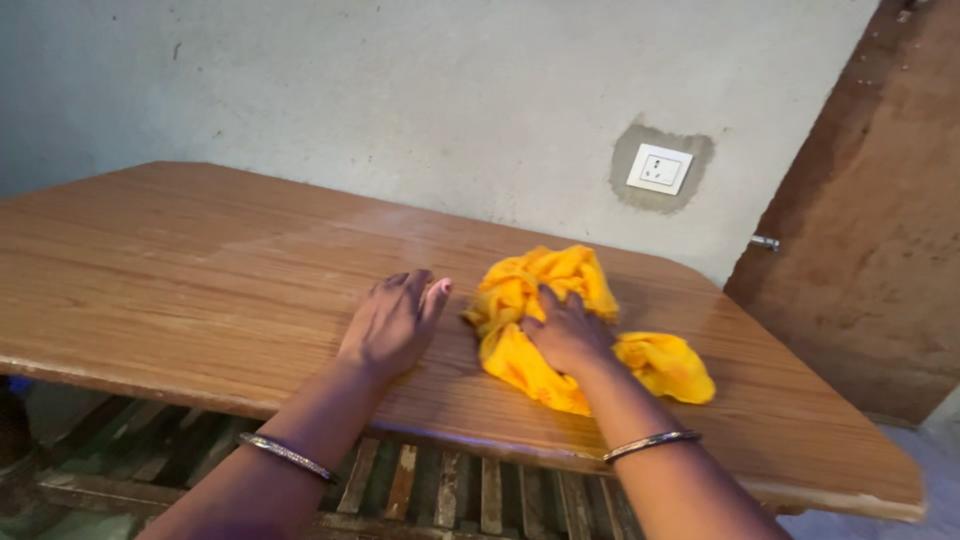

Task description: The person wipes the surface of a wooden table using a yellow cloth. They move the cloth back and forth across the table top, covering different sections of the surface in a repetitive cleaning motion.

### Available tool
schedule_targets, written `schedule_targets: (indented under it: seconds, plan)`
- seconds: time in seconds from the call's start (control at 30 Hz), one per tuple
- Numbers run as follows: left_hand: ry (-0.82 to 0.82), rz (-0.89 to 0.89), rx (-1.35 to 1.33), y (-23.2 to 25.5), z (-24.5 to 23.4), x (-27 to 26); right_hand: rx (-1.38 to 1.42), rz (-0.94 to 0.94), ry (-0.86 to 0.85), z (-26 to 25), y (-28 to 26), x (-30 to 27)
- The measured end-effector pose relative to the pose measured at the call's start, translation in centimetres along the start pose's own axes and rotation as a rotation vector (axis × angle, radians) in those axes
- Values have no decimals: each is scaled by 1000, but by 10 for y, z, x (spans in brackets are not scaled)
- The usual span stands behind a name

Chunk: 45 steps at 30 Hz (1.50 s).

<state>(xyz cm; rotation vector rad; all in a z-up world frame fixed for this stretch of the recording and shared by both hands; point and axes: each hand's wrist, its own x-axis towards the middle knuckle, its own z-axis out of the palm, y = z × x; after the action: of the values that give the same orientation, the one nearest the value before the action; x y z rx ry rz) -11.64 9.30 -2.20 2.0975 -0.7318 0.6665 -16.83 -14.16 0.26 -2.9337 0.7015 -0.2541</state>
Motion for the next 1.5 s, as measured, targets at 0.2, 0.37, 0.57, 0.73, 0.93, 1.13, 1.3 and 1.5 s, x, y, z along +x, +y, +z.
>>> schedule_targets:
  seconds: [0.2,0.37,0.57,0.73,0.93,1.13,1.3,1.5]
  plan:
    - [18,48,-204,3,-7,-3,928,-405,-227,6,-37,4]
    - [-133,-79,-246,19,-15,5,1114,-294,-344,-29,-47,-22]
    - [-274,-119,169,87,-6,17,749,-188,57,-43,-2,5]
    - [-662,-173,221,123,5,-10,941,-29,210,-8,59,32]
    - [-540,-164,293,96,29,-12,949,-45,66,17,81,35]
    - [-486,-140,369,33,11,-3,665,-115,-9,1,34,31]
    - [-472,-205,491,-38,-43,4,492,-146,74,4,-7,22]
    - [-407,-346,575,-118,-120,2,462,-166,36,-1,-66,5]
